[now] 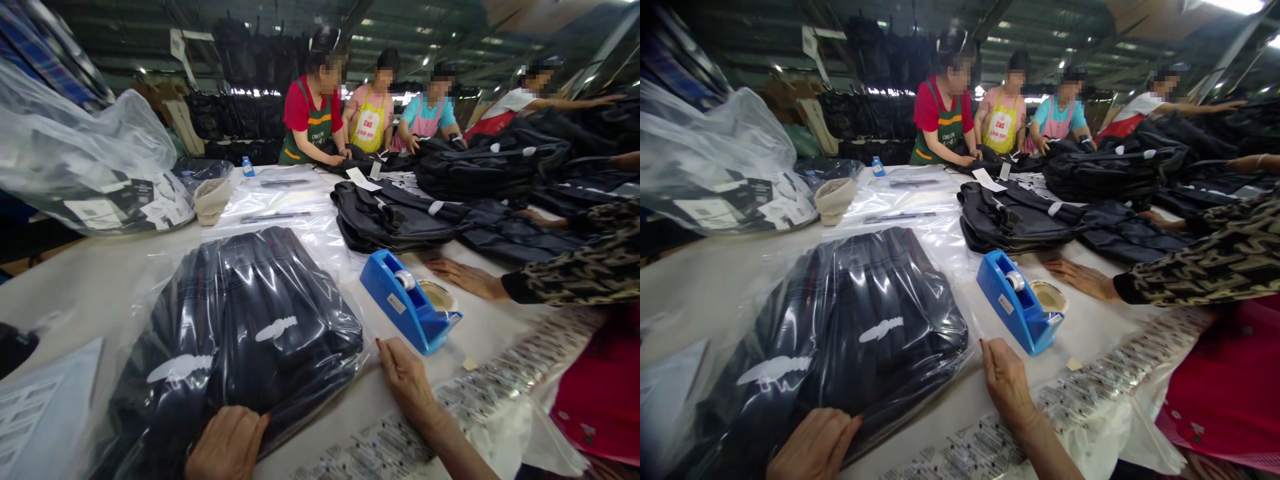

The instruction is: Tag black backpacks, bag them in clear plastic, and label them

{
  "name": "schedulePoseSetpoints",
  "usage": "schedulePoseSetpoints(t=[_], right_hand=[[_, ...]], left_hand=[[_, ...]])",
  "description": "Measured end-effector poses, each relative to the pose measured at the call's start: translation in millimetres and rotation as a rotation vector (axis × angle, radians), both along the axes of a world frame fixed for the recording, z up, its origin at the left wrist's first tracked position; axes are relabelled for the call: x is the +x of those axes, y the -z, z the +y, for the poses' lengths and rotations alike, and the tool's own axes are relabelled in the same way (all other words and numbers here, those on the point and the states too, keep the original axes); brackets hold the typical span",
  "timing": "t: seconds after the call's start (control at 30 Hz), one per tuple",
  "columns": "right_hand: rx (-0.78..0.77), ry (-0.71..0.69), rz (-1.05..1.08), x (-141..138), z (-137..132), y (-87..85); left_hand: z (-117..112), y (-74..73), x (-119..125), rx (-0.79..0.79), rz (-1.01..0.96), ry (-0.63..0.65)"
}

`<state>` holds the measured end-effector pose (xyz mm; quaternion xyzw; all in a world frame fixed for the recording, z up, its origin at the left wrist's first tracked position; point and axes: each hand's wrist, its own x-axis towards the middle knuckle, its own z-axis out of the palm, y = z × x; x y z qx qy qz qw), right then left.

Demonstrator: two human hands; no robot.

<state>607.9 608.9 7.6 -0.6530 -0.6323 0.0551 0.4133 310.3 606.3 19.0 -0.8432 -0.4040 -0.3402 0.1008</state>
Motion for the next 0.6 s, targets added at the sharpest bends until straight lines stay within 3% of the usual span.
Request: schedulePoseSetpoints(t=[0.27, 0.6], right_hand=[[-0.122, 0.046, 0.127, -3.5, 1.4, -6.6], [-0.148, 0.114, 0.300, 1.9, -10.4, -26.9]], left_hand=[[2.2, -4.4, 3.3, -0.085, 0.138, -0.031], [4.4, 2.8, -0.6, -0.012, 0.187, -0.033]])
